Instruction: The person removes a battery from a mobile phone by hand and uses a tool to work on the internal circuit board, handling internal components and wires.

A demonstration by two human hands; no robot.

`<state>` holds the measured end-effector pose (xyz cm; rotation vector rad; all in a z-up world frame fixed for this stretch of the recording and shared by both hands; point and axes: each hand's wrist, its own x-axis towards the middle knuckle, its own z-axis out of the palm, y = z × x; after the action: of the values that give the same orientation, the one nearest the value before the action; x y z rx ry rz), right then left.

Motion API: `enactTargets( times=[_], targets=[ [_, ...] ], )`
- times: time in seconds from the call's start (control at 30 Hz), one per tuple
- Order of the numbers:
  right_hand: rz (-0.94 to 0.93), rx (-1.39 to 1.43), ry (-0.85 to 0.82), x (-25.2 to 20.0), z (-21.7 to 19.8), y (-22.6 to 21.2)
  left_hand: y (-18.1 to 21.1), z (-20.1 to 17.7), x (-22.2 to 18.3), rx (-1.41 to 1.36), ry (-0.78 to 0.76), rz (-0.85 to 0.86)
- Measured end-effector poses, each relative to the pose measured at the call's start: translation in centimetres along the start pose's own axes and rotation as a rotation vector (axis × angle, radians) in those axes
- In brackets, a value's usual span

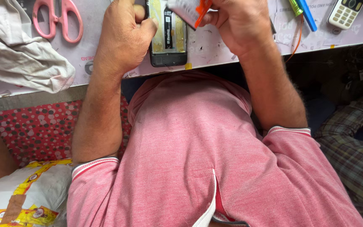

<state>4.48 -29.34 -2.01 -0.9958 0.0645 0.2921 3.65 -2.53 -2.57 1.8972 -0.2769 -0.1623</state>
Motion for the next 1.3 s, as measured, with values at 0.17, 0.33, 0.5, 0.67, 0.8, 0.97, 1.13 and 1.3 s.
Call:
enactTargets(
  times=[0.17,0.33,0.5,0.67,0.8,0.97,1.13,1.3],
  targets=[
    [-0.097,-0.276,-0.204,-1.0,1.1,-0.3,-0.1,-0.4,-0.1,-0.057,-0.019,0.036],
    [-0.098,-0.380,-0.207,-0.9,1.4,0.0,0.0,-1.1,-0.4,-0.180,-0.083,-0.030],
    [-0.104,-0.482,-0.220,-0.5,2.5,0.0,1.0,-2.2,-0.5,-0.485,-0.191,-0.060],
    [-0.086,-0.618,-0.186,-0.6,4.3,-0.2,1.7,-2.5,-0.2,-0.570,-0.248,-0.077],
    [-0.165,-0.539,-0.241,-0.6,5.2,-0.2,1.7,-2.6,-0.4,-0.684,-0.277,-0.007],
    [-0.163,-0.565,-0.192,-1.1,5.5,0.0,1.6,-2.8,-0.6,-0.695,-0.300,0.037],
    [-0.114,-0.642,-0.115,-1.6,5.3,-0.1,1.5,-2.6,-0.6,-0.697,-0.286,0.057],
    [-0.116,-0.721,-0.073,-1.7,5.8,-0.2,0.8,-2.2,-0.7,-0.715,-0.277,0.079]
  ],
)
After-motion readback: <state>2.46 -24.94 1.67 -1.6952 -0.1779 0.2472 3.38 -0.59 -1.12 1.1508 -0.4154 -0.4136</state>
